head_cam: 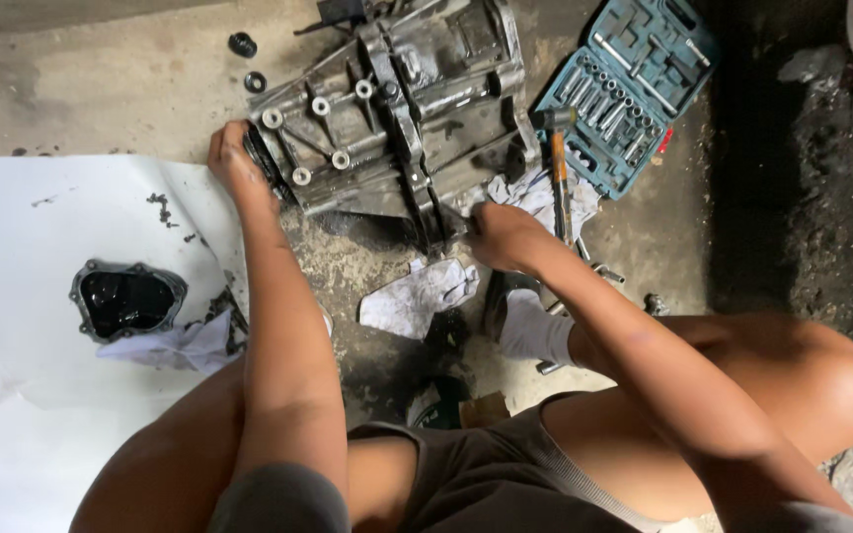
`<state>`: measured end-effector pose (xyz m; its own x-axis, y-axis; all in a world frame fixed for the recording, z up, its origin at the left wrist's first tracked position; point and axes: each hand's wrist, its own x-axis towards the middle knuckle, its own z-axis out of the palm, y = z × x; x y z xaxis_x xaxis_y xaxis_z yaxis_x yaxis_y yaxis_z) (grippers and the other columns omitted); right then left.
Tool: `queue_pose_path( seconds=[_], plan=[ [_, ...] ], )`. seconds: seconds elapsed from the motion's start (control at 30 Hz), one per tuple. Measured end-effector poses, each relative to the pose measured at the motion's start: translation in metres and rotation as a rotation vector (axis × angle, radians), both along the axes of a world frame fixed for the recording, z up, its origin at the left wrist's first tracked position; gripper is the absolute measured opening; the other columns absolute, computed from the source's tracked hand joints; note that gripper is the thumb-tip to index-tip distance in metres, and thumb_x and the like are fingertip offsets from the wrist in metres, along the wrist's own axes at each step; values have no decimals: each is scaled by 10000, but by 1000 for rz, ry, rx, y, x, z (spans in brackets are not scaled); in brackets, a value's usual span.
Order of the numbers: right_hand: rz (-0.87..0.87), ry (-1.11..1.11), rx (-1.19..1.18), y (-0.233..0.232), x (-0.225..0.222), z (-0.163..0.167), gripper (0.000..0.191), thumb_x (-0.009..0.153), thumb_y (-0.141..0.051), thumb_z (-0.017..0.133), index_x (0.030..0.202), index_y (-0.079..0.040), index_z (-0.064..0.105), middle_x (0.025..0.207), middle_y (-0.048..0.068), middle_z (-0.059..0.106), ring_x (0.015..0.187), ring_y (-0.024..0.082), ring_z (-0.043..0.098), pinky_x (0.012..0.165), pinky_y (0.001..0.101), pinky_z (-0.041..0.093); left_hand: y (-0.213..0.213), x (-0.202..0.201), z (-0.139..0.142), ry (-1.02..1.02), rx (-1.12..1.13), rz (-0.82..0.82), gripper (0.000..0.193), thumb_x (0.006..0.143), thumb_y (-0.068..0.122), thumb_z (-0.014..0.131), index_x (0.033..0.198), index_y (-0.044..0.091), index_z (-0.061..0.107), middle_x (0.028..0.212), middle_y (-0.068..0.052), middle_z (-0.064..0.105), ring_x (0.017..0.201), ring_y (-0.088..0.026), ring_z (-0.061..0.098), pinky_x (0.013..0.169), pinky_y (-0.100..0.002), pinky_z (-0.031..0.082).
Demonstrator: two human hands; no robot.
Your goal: The person sits on the floor and works on a disassembled engine block. They use a hammer to tap parts, remove and reposition components, and wipe surfaces with a cloth. The person repeatedly adjusts the engine halves and uses tools from a nearby kit.
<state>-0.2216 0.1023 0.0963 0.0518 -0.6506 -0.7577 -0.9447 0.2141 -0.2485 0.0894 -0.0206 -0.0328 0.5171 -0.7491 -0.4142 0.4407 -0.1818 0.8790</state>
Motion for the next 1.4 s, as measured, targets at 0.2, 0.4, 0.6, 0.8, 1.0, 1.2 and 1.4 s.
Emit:
queue_pose_path(
  seconds=[0.2,0.4,0.6,0.8,1.0,1.2,1.4],
  plan=[
    [-191,-243,-335,-28,13,20,279,934,-220,633,1104,-1,650,974,267,711,901,454,685,787,503,526,1,7,-1,-188,195,-48,263,748,185,638,923,13,733,934,-70,728,942,-177,614,855,-322,421],
    [-205,-189,-430,-62,51,-8,322,973,-280,659,1089,20,660,915,283,707,891,464,672,776,529,521,1,9,-5,-119,143,-21,291,746,210,622,918,0,727,940,-97,692,919,-229,585,893,-375,458],
    [433,394,-616,-89,34,9,194,950,-153,597,1096,-47,666,772,172,715,671,335,721,497,450,533,0,7,-12,-39,-5,15,197,801,132,619,863,-29,712,877,-94,666,850,-224,582,814,-312,473],
    [1024,799,-917,-119,43,27,150,938,-220,603,943,-82,660,737,95,674,594,190,679,355,335,468,-1,8,-17,-36,-3,38,125,783,110,658,816,-7,688,803,-48,620,778,-187,522,738,-306,425],
    [1179,637,-441,-163,56,41,175,938,-253,624,927,-81,651,833,135,691,637,225,678,356,390,503,-1,8,-24,-17,-57,47,92,813,92,683,818,6,648,791,-37,590,772,-176,497,735,-317,418],
    [1008,717,-31,-165,85,44,58,882,-53,716,874,-5,685,793,162,707,637,66,604,429,222,501,-5,9,-29,22,-45,73,109,807,101,700,864,14,670,841,-54,670,828,-174,613,820,-277,493],
    [1142,520,-205,-175,82,55,142,930,-140,622,875,-55,722,926,134,738,777,235,714,543,358,563,-1,7,-29,-9,-113,23,128,868,94,722,922,-15,680,909,-94,648,877,-202,572,863,-337,461]
  ],
)
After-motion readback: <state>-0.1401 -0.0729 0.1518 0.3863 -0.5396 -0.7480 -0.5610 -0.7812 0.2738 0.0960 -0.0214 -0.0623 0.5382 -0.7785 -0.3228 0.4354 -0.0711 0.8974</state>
